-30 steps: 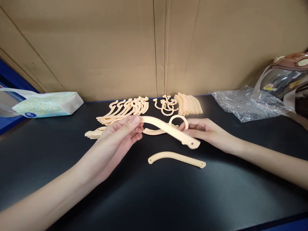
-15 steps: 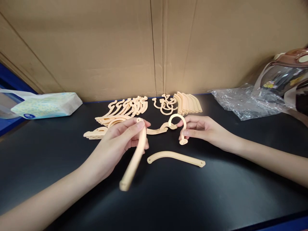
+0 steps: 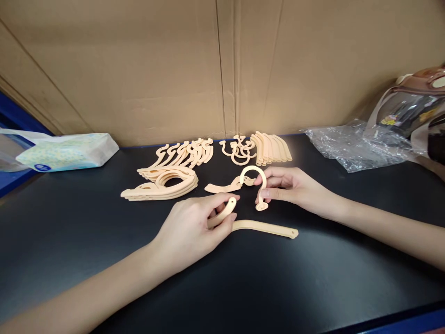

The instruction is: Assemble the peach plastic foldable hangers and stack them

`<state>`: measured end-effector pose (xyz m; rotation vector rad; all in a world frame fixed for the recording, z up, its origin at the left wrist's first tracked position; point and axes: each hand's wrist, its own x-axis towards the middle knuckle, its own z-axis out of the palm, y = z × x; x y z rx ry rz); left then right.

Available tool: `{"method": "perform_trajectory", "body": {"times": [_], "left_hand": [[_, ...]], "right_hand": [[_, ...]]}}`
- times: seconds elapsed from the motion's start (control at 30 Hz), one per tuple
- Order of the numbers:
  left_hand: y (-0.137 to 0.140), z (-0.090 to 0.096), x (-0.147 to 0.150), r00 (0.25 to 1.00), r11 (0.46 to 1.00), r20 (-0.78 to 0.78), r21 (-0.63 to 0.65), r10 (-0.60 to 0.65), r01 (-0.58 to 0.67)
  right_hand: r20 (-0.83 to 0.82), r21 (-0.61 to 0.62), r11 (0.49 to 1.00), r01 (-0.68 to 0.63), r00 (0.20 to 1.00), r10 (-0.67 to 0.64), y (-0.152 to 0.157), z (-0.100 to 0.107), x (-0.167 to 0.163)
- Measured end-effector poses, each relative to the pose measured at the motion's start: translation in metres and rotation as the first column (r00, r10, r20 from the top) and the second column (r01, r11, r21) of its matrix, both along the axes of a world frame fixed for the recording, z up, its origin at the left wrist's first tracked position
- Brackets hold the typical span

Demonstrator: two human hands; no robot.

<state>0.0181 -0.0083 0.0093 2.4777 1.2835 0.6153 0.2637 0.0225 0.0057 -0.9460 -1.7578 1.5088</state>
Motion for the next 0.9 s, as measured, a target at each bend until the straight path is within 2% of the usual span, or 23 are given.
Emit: {"method": "perform_trajectory", "body": {"times": [0.13, 0.27, 0.4, 0.67, 0.9], "left_hand": [[-0.0015, -0.0034, 0.0017, 0.992, 0.981, -0.025, 0.148, -0.121, 0.124], [-0.0016, -0.0023, 0.0017, 0.97, 0.949, -0.1, 0.206, -0.22, 0.237], [0.0011, -0.0031, 0.0015, 0.953, 0.934, -0.117, 0.195, -0.28, 0.299], [0.0016, -0.0053, -0.0007, 0.95, 0.946, -0.107, 0.113, -0.292, 0.303], [0.0, -0.0042, 0.0008, 0.936, 0.928, -0.042, 0.122, -0.349, 0.352]], "right_hand": [[0.011, -0.002, 1.0, 0.002, 1.0, -0.002, -0.0029, 0.003, -0.0048], [0.059, 0.042, 0.999, -0.022, 0.998, 0.02, -0.0077, 0.0062, -0.0076], [0.036, 0.046, 0.998, -0.05, 0.998, 0.048, -0.0091, 0.0055, -0.0084], [-0.106, -0.076, 0.997, -0.015, 0.994, 0.007, -0.0054, 0.0013, -0.0077], [-0.176, -0.099, 0.995, -0.029, 0.984, 0.011, -0.0047, 0.0042, -0.0054]]}}
